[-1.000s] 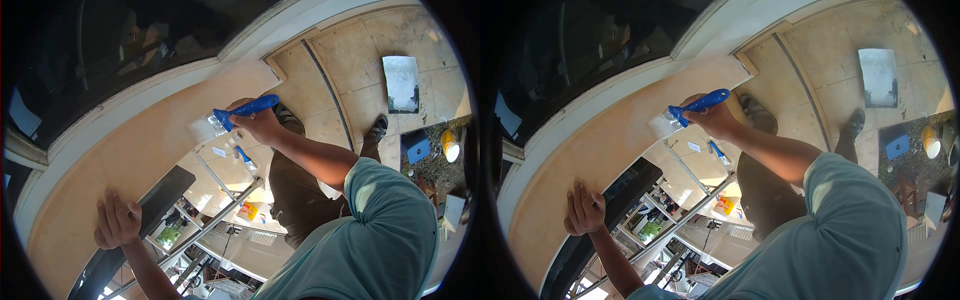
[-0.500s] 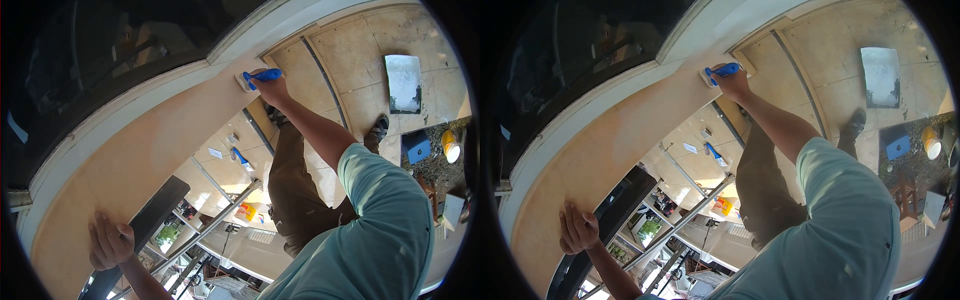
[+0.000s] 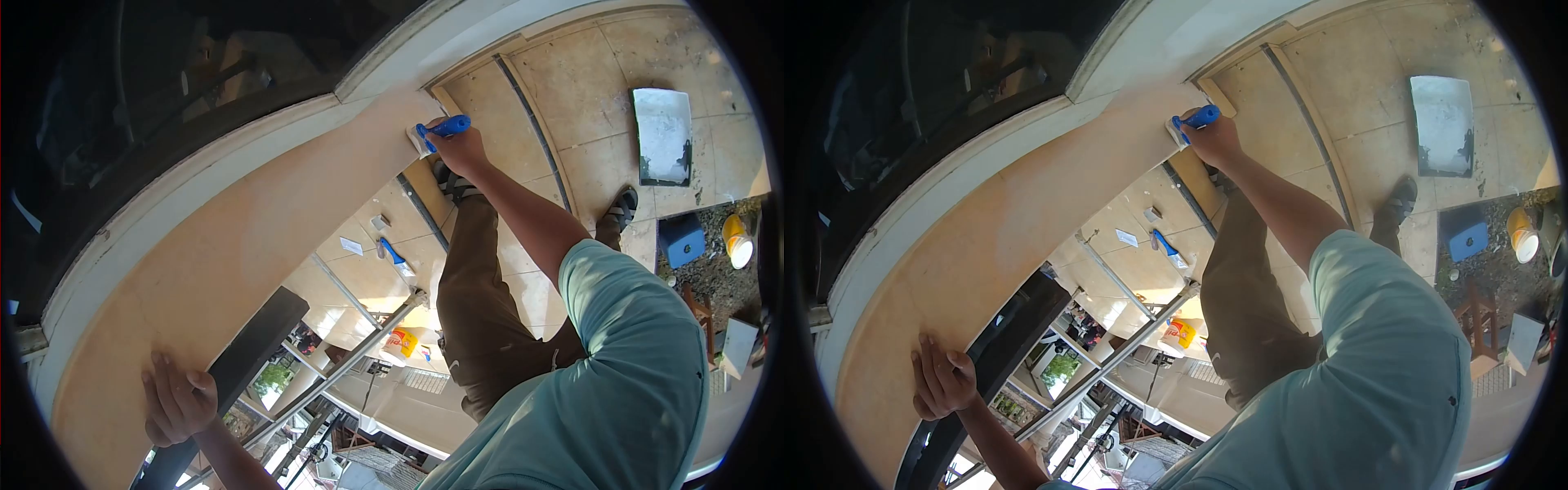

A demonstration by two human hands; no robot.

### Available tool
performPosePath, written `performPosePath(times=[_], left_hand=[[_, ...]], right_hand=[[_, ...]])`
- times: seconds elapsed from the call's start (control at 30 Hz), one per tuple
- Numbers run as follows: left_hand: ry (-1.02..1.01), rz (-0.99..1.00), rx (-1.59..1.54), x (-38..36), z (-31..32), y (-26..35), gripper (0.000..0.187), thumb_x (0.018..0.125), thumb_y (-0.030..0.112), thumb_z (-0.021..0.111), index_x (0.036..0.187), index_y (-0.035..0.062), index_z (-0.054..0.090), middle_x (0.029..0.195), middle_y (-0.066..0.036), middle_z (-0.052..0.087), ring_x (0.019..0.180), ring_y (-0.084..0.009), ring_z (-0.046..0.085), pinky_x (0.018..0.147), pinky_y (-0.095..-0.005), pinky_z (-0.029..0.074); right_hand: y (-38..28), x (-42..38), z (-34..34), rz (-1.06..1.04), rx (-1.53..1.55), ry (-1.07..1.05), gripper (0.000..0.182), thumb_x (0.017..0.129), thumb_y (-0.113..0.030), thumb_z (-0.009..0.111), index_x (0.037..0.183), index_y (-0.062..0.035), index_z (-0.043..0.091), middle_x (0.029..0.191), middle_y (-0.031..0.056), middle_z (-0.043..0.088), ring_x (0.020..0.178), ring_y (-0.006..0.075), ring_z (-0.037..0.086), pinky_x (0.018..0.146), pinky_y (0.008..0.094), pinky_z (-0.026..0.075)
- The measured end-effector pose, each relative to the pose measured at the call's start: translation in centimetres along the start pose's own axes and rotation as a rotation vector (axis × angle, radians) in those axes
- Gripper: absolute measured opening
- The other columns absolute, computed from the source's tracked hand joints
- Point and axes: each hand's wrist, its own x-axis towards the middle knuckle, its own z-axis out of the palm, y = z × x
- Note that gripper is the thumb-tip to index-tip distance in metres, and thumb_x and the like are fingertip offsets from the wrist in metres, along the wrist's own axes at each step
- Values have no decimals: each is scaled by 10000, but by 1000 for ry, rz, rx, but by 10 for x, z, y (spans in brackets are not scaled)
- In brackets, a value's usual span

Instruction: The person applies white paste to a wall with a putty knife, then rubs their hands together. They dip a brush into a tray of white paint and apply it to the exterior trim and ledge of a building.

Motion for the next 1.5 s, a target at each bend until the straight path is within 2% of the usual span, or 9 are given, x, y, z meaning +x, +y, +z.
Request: performPosePath(times=[0.37, 0.43, 0.67, 0.73, 0.9, 1.07, 1.17, 1.3, 1.5], left_hand=[[3, -10, -14, 3, -5, 1, 372, 971, 366, 396, 803, 237, 702, 884, 126, 734, 829, -68, 688, 552, -245, 343], [11, -2, -14, 3, -4, -1, 372, 972, 364, 396, 806, 235, 703, 885, 125, 734, 829, -66, 688, 554, -245, 342], [-6, -20, -15, 0, -3, 0, 398, 1003, 390, 390, 784, 245, 690, 903, 143, 733, 851, -41, 687, 606, -235, 329], [-15, -7, 0, -3, -3, -1, 405, 1012, 392, 382, 806, 233, 692, 901, 135, 735, 855, -44, 689, 611, -233, 332], [-24, 29, 36, 0, -4, 0, 412, 1002, 353, 356, 805, 214, 690, 884, 119, 737, 818, -62, 690, 609, -233, 317], [-27, -6, 5, -3, -3, 0, 418, 1019, 388, 366, 824, 234, 702, 902, 131, 735, 867, -42, 686, 630, -230, 327], [-34, -13, 5, -3, -3, 0, 412, 1016, 392, 369, 833, 238, 705, 903, 132, 735, 873, -39, 684, 655, -229, 325], [-26, -24, -4, -5, -2, 0, 403, 1013, 392, 373, 838, 242, 704, 905, 140, 733, 872, -37, 683, 701, -244, 316], [-35, 22, 25, 0, -5, 0, 381, 982, 331, 366, 832, 214, 696, 887, 116, 737, 826, -73, 690, 625, -247, 326]], right_hand=[[-196, -147, 23, -394, 1037, -494, 195, 851, 14, 682, 1031, -38, 626, 1031, 77, 646, 930, 135, 648, 771, 270, 549], [-164, -120, 8, -70, 1090, -520, 207, 857, -13, 684, 1052, -26, 614, 1031, 93, 644, 920, 165, 658, 790, 313, 574], [55, 49, -33, 61, 679, 261, 151, 863, -90, 679, 996, -23, 656, 934, 114, 688, 840, 195, 684, 717, 314, 576], [69, 67, -27, 69, 97, 340, 228, 839, -178, 708, 1032, -58, 688, 910, 82, 701, 812, 172, 679, 741, 305, 540], [55, 84, 12, 206, -62, 177, 207, 821, -219, 716, 996, -108, 722, 868, 80, 711, 798, 161, 679, 717, 309, 521], [-19, 10, 1, -20, 698, -153, 189, 840, -96, 706, 1021, -50, 676, 945, 79, 686, 836, 174, 673, 716, 318, 552], [6, 38, -24, 83, 843, 52, 209, 848, -25, 683, 1055, -36, 659, 982, 76, 663, 848, 182, 667, 689, 323, 567], [44, 69, -28, 193, 48, 214, 207, 827, -179, 714, 1011, -89, 687, 865, 87, 696, 803, 178, 683, 664, 328, 538], [11, 15, 13, 9, 98, 33, 188, 826, -190, 706, 991, -101, 691, 851, 83, 697, 842, 176, 679, 712, 329, 531]])
